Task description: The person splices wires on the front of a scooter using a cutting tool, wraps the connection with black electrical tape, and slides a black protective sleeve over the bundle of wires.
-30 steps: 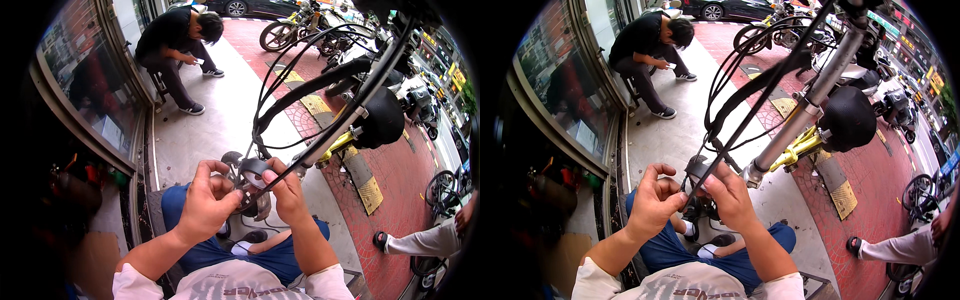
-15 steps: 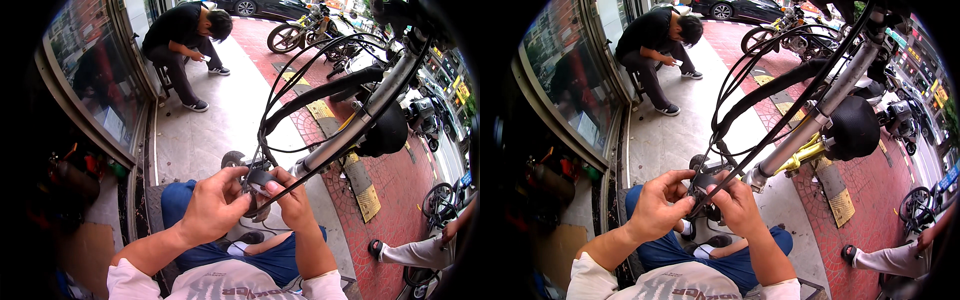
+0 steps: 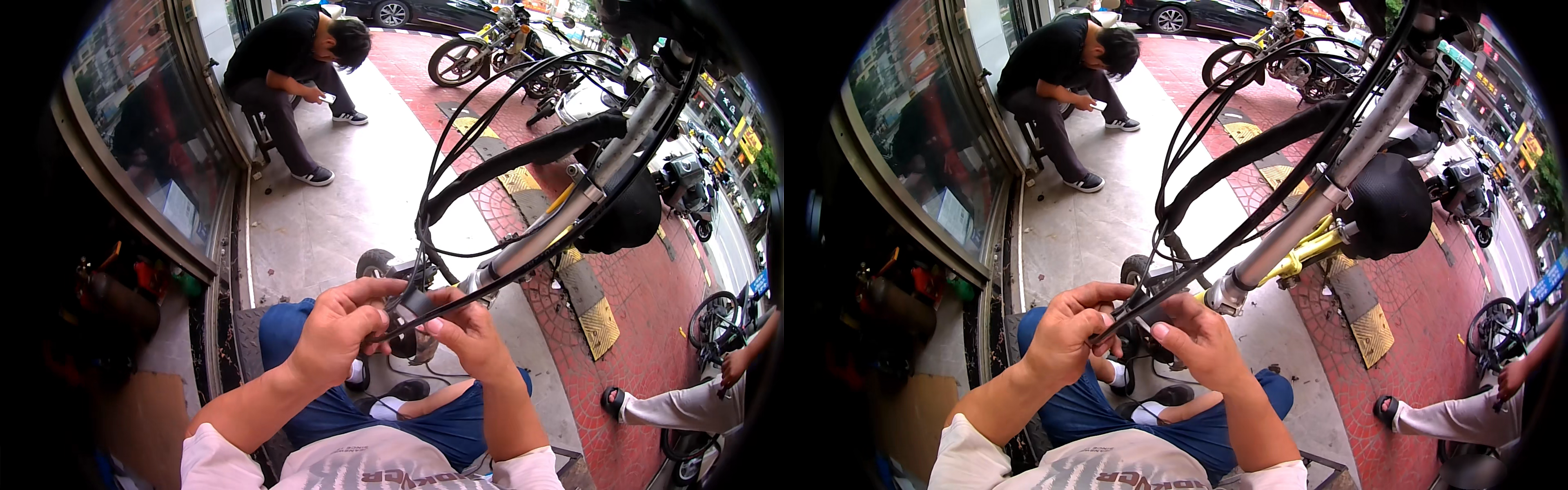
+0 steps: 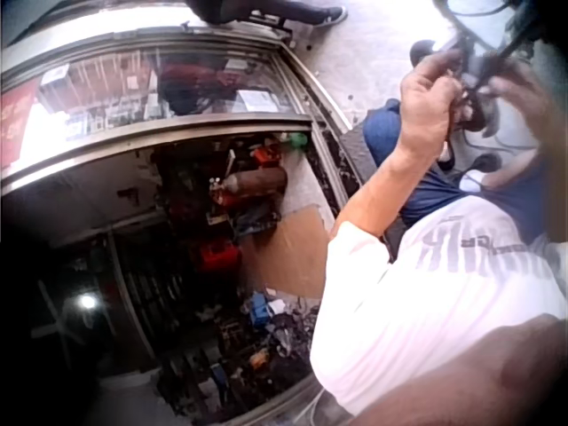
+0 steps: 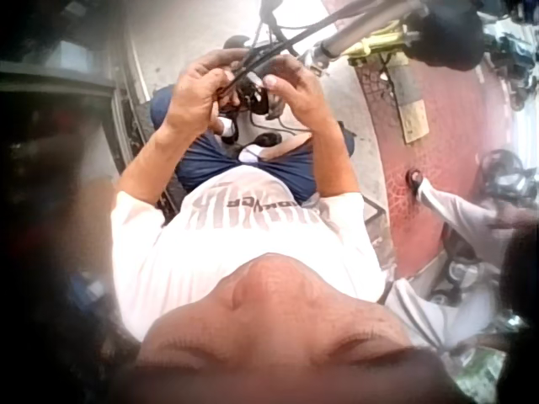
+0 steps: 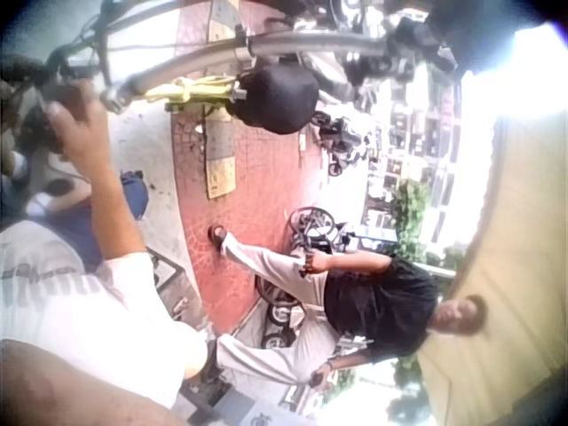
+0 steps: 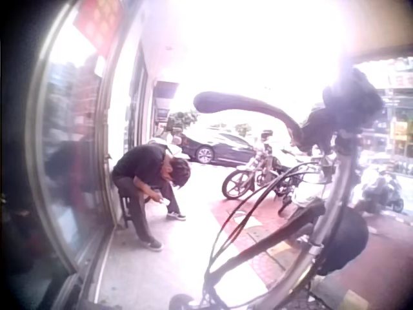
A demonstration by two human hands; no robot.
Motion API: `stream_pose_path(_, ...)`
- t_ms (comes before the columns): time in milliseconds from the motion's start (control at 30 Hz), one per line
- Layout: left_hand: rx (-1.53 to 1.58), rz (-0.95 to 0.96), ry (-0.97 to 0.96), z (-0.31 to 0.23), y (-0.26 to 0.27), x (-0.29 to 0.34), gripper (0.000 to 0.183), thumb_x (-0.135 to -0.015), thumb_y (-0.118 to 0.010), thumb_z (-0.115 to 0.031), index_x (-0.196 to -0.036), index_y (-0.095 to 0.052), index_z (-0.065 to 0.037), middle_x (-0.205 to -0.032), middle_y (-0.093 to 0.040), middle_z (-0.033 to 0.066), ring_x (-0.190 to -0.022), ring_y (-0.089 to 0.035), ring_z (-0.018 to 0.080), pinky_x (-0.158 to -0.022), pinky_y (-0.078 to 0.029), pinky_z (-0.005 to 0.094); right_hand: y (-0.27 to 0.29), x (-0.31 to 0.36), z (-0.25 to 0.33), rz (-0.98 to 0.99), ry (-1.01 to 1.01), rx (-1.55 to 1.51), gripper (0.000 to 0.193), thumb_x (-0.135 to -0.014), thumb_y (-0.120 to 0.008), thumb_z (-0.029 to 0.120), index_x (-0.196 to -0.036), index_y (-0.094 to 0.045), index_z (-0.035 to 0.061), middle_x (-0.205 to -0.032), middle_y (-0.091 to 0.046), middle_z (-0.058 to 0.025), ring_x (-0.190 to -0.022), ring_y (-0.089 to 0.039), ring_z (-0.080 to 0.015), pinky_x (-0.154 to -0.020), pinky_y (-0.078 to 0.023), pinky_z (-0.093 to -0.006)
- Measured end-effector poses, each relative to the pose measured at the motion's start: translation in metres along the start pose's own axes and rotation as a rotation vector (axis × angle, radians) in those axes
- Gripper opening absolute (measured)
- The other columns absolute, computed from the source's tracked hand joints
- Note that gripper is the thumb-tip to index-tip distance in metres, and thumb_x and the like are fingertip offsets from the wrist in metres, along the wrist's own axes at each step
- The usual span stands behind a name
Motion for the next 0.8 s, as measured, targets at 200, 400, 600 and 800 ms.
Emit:
stream_pose_path(200, -0.336, -0.045, 0.067, -0.027, -0.001, 0.003, 0.041, -0.091, -0.051, -0.001, -0.129, -0.065, 0.007, -0.083, -0.066, 0.0035, -0.063, -0.061, 0.0082, -0.059, -0.053, 0.0237, -0.008, -0.026, 0.055, 0.089, 0.677, 0.803, 0.031, -0.086, -0.074, 0.004, -0.116, -0.069, 0.0039, -0.118, -0.071, -0.0156, -0.086, -0.074, -0.0305, -0.074, -0.058, -0.0372)
stream_pose_path(400, -0.415, -0.025, 0.102, -0.039, 0.007, 0.001, 0.043, -0.091, -0.057, -0.003, -0.132, -0.059, 0.009, -0.081, -0.066, 0.0039, -0.063, -0.059, 0.0081, -0.058, -0.051, 0.0240, -0.015, -0.066, 0.073, 0.465, 0.567, 1.064, 0.022, -0.085, -0.076, 0.002, -0.104, -0.069, 0.0087, -0.101, -0.067, -0.0079, -0.088, -0.068, -0.0307, -0.075, -0.054, -0.0390)
stream_pose_path(600, -0.271, -0.052, 0.094, -0.039, 0.014, -0.011, 0.050, -0.090, -0.059, -0.003, -0.137, -0.043, 0.009, -0.072, -0.058, 0.0016, -0.057, -0.054, 0.0098, -0.060, -0.055, 0.0293, -0.016, -0.079, 0.083, 0.535, 0.630, 1.206, 0.030, -0.079, -0.075, 0.004, -0.103, -0.060, 0.0134, -0.094, -0.057, -0.0057, -0.080, -0.066, -0.0288, -0.066, -0.052, -0.0407)
stream_pose_path(800, -0.100, 0.009, 0.157, -0.033, 0.026, -0.018, 0.056, -0.089, -0.063, -0.007, -0.138, -0.043, 0.011, -0.080, -0.066, 0.0089, -0.061, -0.059, 0.0120, -0.056, -0.049, 0.0255, -0.021, -0.075, 0.092, 0.565, 0.709, 1.331, 0.030, -0.082, -0.075, 0.009, -0.106, -0.059, 0.0156, -0.094, -0.056, -0.0057, -0.070, -0.065, -0.0277, -0.058, -0.051, -0.0411)
Point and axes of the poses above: each hand's wrist, its own x-axis away from the middle knuckle, its own y-axis out of the back of the hand, z = x × y, the point moved 2 cm from there along -x, towards the middle knuckle
